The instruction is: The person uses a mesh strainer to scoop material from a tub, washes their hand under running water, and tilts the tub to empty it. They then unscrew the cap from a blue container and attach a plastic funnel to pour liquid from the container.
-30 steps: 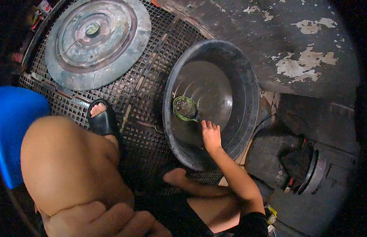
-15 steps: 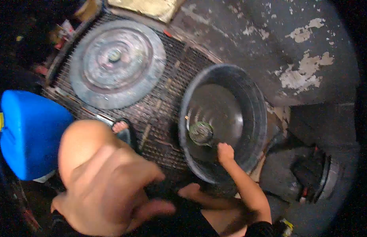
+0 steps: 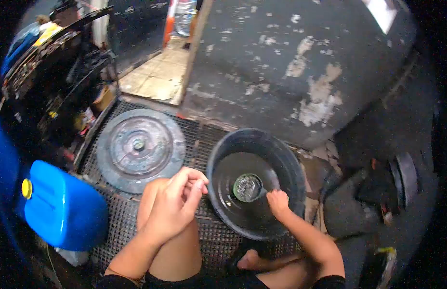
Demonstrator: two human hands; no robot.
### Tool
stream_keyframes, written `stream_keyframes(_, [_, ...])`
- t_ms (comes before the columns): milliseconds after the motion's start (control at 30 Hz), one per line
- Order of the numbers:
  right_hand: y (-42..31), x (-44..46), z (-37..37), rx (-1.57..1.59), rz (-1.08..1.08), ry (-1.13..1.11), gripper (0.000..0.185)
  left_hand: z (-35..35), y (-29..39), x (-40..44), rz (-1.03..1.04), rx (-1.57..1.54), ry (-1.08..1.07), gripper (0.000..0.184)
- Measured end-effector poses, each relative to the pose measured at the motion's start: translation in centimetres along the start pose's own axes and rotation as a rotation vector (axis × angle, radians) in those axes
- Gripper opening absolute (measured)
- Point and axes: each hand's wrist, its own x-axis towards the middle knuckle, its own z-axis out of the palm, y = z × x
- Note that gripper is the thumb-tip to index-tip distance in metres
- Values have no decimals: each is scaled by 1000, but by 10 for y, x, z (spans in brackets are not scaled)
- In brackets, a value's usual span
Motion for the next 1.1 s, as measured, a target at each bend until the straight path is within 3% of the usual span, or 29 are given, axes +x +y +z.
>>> stream_keyframes(167, [59,-12,-46,-41,120,83,9,7,12,6,-12,-6,-155,7])
stream_keyframes(233, [75,-12,-59,-70,81,129,9,5,15,8,-34,179,-200,7])
stream_keyframes(433, [116,-11,-93,-97,9,141,9,20,14,3,143,176,-310,10])
stream_keyframes(500, [127,-18,-106,-86,-31,183,9,21,14,-2,113,159,-329,11])
stream_keyframes(667, [140,8,-66,-6,-114,192,10,7,7,-15,192,415,-310,10])
stream_keyframes(800, [124,35,6,203,-53,179,10,-5,-1,-41,456,611,-203,11])
stream_keyframes(833, [118,43,28,255,-40,207,11,-19,-4,-50,601,679,-262,9])
stream_keyframes(900, [112,60,61,283,-54,210,9,-44,5,-75,597,762,-357,16])
stream_keyframes(1000, [105,63,110,405,-66,185,7,-72,28,-98,350,1027,-370,24])
stream_keyframes(1033, [105,75,121,440,-78,175,7,-82,33,-110,182,1058,-338,25])
stream_keyframes(1100, [96,91,141,485,-64,193,8,-101,66,-113,84,1150,-356,26])
